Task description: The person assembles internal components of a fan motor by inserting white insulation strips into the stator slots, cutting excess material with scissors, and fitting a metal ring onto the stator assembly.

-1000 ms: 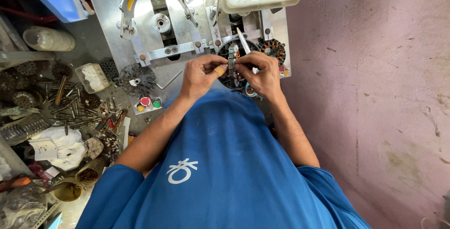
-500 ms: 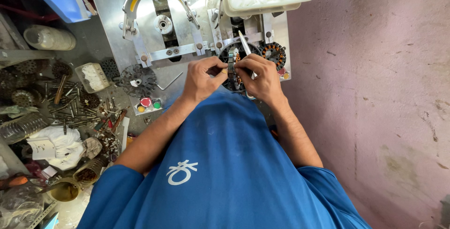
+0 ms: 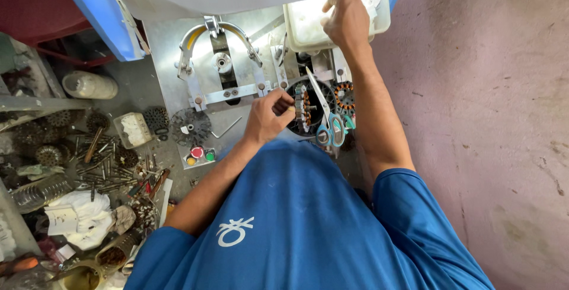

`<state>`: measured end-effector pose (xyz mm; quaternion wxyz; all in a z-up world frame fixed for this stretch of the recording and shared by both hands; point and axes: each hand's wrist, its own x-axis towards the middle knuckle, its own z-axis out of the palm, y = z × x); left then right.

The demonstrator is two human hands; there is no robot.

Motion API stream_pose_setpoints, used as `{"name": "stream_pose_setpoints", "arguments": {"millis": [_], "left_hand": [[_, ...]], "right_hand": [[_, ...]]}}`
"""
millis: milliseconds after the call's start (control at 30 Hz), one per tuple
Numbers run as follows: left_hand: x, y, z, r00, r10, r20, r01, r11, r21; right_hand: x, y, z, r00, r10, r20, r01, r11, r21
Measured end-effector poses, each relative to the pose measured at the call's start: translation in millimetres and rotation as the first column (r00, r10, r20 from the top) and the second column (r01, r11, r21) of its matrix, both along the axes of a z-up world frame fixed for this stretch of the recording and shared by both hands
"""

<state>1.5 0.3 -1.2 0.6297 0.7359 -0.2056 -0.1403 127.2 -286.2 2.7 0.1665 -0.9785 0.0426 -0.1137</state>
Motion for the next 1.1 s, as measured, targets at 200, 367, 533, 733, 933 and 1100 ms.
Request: {"name": "stream_pose_setpoints", "arguments": {"millis": [200, 367, 533, 733, 933, 1100], "left_hand": [[-2, 11, 1, 0.997, 0.017, -0.069, -0.009, 0.993, 0.116], [-2, 15, 7, 0.998, 0.050, -0.033, -0.048, 0.997, 0.068], [1, 7, 17, 0.997, 0.080, 0.010, -0.080, 0.997, 0.019], [1, 0, 24, 0.991, 0.125, 0.055, -0.124, 0.992, -0.026], [3, -7, 31, 0.984, 0.137, 0.111, -0.130, 0.989, -0.066], [4, -15, 47, 0.987, 0.116, 0.115, -0.101, 0.986, -0.133]], "right_hand": [[-1, -3, -2, 0.998, -0.006, -0.061, 0.003, 0.999, -0.041], [-22, 3, 25, 0.997, 0.000, 0.080, -0.009, 0.993, 0.120], [-29, 4, 35, 0.990, -0.122, 0.073, 0.104, 0.972, 0.210], [-48, 9, 51, 0.969, -0.069, 0.238, -0.033, 0.916, 0.400], [-63, 11, 54, 0.958, -0.046, 0.282, -0.119, 0.833, 0.541], [-87, 28, 74, 0.923, -0.046, 0.381, -0.178, 0.828, 0.531]]}}
